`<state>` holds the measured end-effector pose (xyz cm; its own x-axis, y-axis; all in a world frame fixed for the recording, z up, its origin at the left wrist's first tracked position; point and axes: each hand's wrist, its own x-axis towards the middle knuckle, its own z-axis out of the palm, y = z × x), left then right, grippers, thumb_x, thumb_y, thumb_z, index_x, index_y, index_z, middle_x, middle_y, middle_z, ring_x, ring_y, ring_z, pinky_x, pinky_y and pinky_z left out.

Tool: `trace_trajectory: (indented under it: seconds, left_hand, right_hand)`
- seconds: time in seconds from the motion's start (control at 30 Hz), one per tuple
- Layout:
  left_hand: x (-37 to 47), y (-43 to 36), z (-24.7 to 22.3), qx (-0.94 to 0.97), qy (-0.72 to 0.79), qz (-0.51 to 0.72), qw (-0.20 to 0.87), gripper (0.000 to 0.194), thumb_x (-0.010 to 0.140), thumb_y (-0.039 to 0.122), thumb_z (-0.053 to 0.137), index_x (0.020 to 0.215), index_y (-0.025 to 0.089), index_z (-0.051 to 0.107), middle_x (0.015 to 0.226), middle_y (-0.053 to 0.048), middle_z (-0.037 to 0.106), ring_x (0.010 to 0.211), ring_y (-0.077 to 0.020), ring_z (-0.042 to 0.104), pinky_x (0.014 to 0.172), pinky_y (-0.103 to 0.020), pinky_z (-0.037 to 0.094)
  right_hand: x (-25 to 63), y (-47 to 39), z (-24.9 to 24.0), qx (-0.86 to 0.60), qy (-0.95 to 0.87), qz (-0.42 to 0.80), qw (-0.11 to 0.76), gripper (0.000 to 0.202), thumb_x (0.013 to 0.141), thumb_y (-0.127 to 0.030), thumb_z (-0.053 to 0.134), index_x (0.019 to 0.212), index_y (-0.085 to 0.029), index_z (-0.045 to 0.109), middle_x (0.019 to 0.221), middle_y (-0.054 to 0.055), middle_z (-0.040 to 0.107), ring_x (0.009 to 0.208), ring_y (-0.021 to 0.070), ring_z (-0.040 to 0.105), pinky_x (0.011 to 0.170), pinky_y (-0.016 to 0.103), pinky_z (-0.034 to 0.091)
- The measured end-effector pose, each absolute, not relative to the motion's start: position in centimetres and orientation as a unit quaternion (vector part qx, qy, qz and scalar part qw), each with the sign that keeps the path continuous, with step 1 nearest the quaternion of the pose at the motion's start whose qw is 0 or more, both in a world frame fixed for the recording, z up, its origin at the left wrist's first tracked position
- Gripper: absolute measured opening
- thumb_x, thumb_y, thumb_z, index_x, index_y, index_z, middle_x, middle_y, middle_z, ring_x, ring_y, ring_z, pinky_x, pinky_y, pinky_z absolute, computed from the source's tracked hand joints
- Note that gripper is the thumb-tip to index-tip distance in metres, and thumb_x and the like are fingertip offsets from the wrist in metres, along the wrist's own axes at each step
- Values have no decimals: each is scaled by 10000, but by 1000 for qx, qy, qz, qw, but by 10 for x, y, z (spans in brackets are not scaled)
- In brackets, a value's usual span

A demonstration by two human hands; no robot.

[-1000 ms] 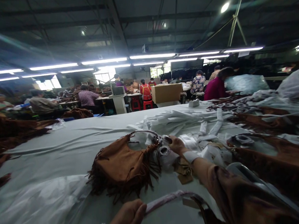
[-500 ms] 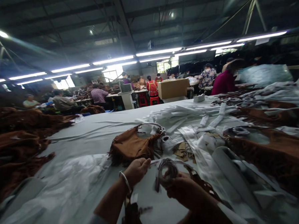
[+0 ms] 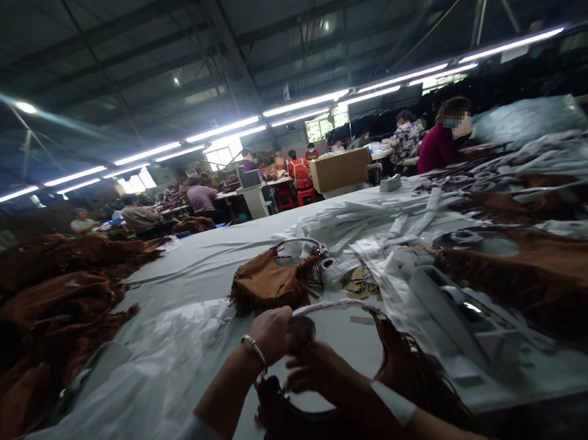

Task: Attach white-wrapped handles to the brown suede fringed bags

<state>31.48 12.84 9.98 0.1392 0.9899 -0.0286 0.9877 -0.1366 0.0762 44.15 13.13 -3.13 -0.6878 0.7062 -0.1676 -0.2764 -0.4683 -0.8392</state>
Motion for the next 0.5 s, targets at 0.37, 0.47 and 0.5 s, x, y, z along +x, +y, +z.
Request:
trace_trajectory:
  seconds: [0.37, 0.47, 0.5]
  left_hand:
    - [332, 122, 88, 787, 597, 123, 100, 208, 874, 201, 465, 1012, 174, 618, 1008, -132, 707, 928, -251, 643, 816, -330, 458]
    - [323, 119, 81, 766, 591, 192, 165, 208, 848, 215, 467, 992, 201, 617, 978, -103, 709, 952, -246, 629, 839, -312, 476]
    - [320, 118, 77, 757, 598, 195, 176, 194, 828, 211, 475, 967, 208, 610, 960, -92, 706, 946, -244, 625, 834, -307, 479]
  right_hand:
    - [495, 146, 55, -295, -878, 112, 359, 628, 707, -290, 668, 1299, -162, 501, 1239, 150, 603, 1136, 326, 530, 998, 466, 354]
    - [481, 152, 40, -310, -875, 158, 338, 655, 645, -368, 709, 1241, -185, 509, 1064, 94, 660, 923, 275, 608, 860, 394, 425]
    - [478, 153, 35, -314, -873, 157, 339, 616, 647, -374, 704, 1206, -195, 518, 1041, 82, 662, 900, 271, 612, 836, 386, 429]
